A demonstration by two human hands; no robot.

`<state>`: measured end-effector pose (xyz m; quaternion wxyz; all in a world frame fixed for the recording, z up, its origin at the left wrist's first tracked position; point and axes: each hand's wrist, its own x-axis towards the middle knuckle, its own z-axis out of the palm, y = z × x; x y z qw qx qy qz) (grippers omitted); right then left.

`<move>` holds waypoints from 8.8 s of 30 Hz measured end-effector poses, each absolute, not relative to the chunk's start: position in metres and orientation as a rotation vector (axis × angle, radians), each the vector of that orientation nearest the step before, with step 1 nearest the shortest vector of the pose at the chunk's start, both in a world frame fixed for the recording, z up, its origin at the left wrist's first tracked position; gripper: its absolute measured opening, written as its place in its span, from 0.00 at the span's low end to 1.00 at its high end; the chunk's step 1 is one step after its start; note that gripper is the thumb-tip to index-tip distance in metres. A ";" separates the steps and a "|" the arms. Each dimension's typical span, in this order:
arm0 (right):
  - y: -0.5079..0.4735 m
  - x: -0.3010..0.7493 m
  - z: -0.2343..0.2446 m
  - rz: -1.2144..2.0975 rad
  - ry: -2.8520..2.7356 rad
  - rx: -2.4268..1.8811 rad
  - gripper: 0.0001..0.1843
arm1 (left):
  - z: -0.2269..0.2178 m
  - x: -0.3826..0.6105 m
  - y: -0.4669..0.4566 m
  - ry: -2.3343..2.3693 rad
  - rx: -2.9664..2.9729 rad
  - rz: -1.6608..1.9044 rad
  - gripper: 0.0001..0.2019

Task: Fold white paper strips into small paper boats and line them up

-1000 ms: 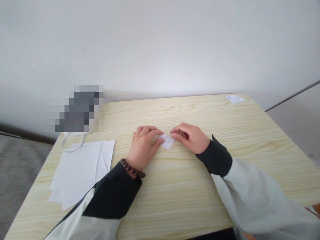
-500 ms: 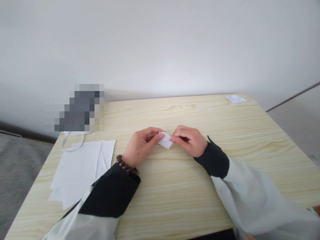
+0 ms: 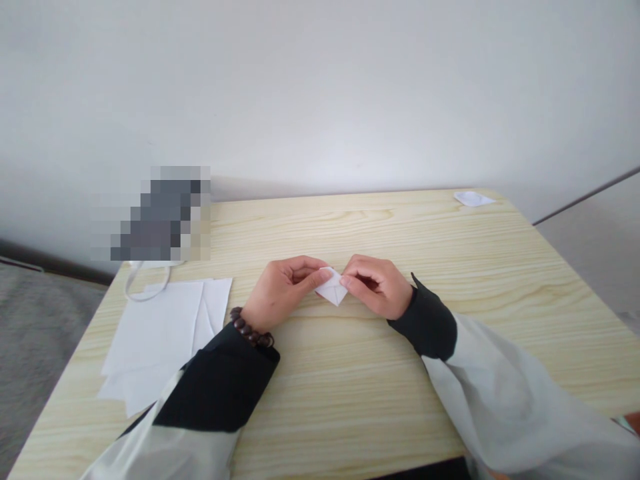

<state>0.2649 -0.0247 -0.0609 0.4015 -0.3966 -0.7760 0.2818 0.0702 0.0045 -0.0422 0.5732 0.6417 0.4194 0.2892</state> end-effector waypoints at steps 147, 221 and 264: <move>-0.026 0.285 -0.080 -0.056 -2.417 -0.882 0.15 | -0.044 0.058 -0.009 0.983 2.915 0.517 0.10; -0.031 0.268 -0.064 0.249 -2.032 -1.086 0.09 | -0.039 0.071 0.000 1.041 1.809 0.582 0.15; -0.039 0.259 -0.061 -0.003 -1.953 -1.071 0.04 | -0.043 0.079 -0.004 1.012 1.465 0.713 0.17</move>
